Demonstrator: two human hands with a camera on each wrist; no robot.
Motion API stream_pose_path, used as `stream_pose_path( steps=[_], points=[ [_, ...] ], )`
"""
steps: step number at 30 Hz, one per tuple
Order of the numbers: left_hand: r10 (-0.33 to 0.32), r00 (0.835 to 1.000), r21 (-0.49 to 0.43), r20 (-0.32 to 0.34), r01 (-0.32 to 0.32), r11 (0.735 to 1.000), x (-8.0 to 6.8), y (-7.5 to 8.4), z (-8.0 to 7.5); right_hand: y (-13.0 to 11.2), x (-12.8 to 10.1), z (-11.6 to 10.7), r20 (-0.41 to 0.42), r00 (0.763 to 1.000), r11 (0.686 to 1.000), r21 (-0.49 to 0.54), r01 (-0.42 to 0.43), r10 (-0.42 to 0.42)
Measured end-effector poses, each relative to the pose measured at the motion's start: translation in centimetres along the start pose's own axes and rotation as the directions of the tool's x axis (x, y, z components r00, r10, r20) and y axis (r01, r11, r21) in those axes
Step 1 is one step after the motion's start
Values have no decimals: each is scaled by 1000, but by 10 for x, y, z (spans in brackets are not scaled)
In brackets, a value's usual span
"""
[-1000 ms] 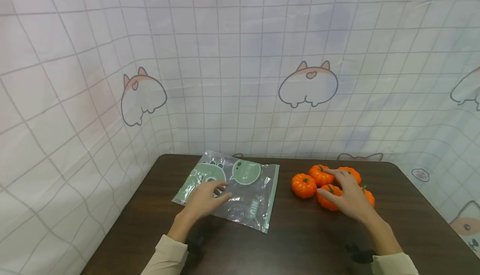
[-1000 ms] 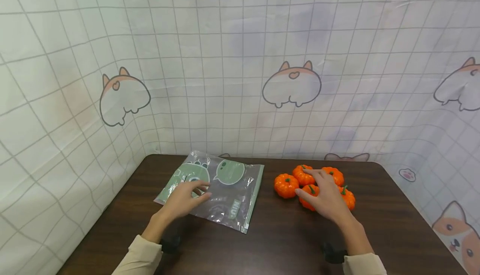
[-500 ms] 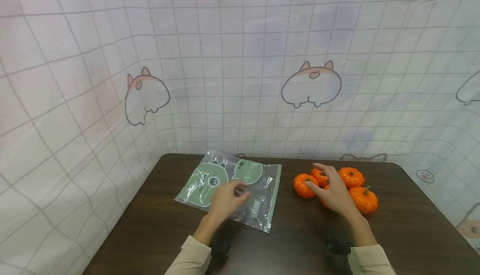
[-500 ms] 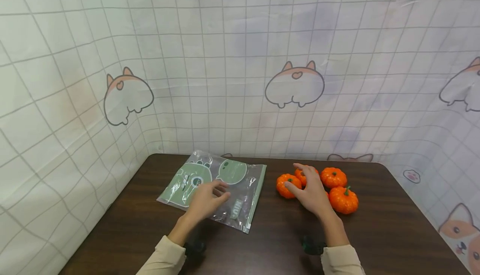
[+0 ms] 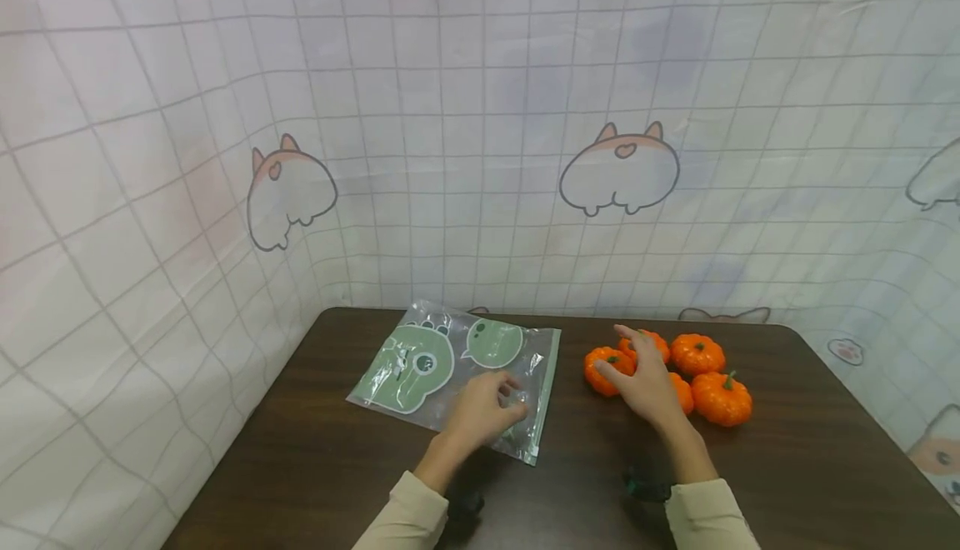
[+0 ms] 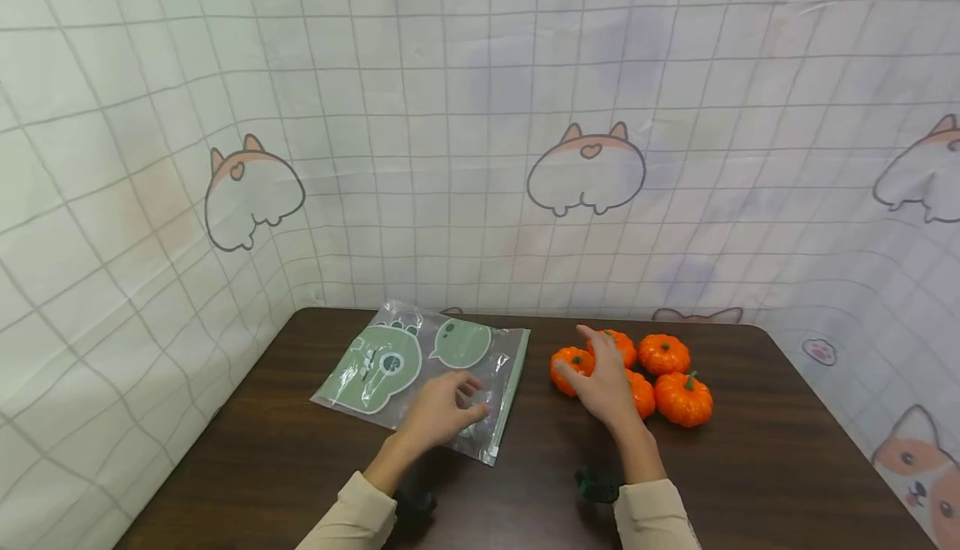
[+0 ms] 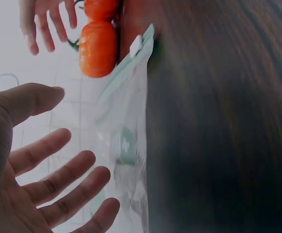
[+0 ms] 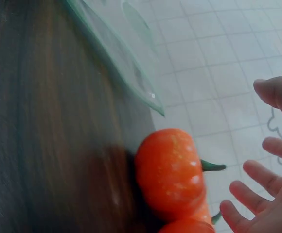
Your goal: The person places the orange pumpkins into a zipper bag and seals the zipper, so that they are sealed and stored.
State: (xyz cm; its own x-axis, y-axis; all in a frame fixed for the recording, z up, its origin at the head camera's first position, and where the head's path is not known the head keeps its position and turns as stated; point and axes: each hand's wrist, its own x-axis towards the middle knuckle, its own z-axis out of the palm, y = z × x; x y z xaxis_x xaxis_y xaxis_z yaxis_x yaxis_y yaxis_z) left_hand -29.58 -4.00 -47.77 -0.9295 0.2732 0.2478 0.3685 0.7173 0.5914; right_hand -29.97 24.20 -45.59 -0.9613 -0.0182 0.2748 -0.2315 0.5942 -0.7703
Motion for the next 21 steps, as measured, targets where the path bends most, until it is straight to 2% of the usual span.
stream_pose_path(
  steps=[5, 10, 15, 21],
  points=[
    [9, 1000, 78, 23, -11, 997, 0, 6, 7, 2, 1, 8, -1, 1000, 1000, -17, -15, 15],
    [18, 1000, 116, 17, -20, 993, 3, 10, 12, 7, 2, 13, -5, 1000, 999, -45, -11, 11],
    [-1, 999, 172, 34, -5, 985, 7, 13, 15, 12, 4, 18, -21, 1000, 994, -111, -7, 5],
    [-58, 994, 239, 97, 34, 971, 9, 17, 20, 13, 4, 22, -21, 1000, 984, -179, -5, 1]
  ],
)
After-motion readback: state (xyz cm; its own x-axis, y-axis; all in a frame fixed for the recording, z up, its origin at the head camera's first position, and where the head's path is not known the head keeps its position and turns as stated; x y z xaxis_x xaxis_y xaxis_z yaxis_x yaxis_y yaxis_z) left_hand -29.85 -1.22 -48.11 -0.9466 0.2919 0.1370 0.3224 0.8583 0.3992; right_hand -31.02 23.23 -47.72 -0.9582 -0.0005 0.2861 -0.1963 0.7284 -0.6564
